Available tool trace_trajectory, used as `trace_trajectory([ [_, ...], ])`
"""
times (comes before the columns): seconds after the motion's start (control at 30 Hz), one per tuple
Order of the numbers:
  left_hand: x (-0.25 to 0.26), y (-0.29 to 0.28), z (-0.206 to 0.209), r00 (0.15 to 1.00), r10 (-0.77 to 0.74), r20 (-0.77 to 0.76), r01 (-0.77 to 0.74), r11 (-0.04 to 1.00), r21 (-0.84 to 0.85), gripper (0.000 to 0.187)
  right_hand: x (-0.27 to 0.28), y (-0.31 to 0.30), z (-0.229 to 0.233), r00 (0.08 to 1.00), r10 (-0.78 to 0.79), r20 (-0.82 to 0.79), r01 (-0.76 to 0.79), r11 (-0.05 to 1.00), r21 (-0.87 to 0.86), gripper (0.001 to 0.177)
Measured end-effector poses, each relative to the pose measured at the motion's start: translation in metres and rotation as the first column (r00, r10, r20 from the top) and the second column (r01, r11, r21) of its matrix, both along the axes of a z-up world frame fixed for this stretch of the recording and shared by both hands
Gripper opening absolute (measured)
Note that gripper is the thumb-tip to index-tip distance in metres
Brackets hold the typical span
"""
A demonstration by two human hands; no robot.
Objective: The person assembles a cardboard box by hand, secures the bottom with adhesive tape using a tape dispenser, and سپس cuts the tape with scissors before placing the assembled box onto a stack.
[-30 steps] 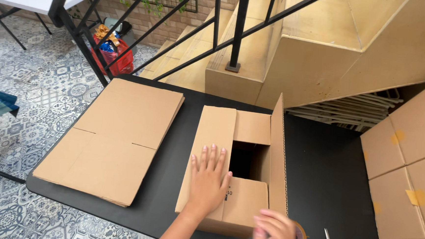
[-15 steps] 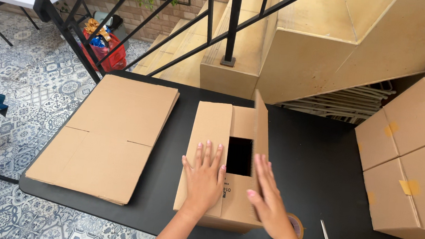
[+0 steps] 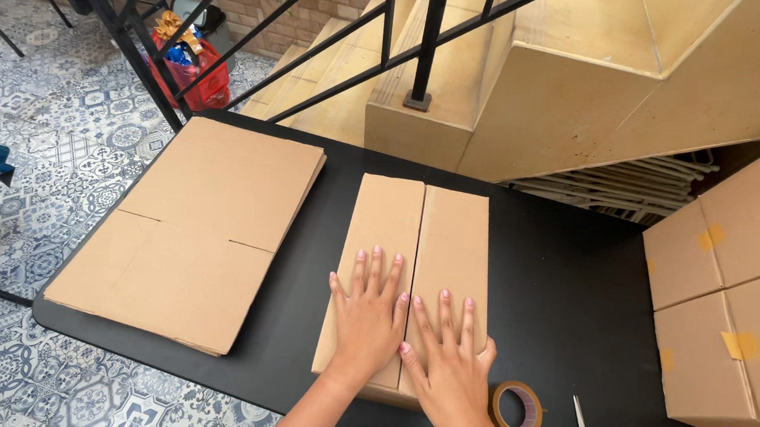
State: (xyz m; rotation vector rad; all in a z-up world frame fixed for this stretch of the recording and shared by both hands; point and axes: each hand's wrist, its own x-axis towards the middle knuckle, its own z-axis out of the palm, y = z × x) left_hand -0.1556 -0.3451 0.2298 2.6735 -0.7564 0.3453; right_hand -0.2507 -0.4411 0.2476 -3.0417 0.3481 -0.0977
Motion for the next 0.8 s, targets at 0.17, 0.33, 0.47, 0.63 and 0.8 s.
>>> trace_trajectory([
  [0.17,-0.003,-0.001,0.002,0.999,-0.001,0.034,-0.003,0.993,0.121,0.054,0.001,0.000,-0.004,1.000,-0.019,0.022,0.019,1.000,0.003,0.053],
  [0.33,-0.010,0.004,0.006,0.995,-0.088,0.051,0.080,0.987,0.139,0.052,-0.002,0.001,-0.004,0.999,-0.039,0.008,0.040,0.999,-0.010,0.051],
  [0.47,-0.008,0.000,0.007,0.997,-0.055,0.046,0.048,0.989,0.141,0.051,-0.009,0.001,-0.001,0.998,0.024,0.059,-0.026,0.999,0.037,0.050],
  [0.63,-0.007,-0.004,0.004,0.996,-0.033,0.086,0.019,0.987,0.156,0.052,-0.011,0.002,0.000,0.995,0.024,0.100,-0.023,1.000,-0.009,0.051],
  [0.8,-0.007,-0.001,-0.002,0.996,-0.051,0.076,0.037,0.984,0.176,0.051,-0.012,0.006,0.003,0.997,0.024,0.069,-0.024,1.000,0.003,0.053],
])
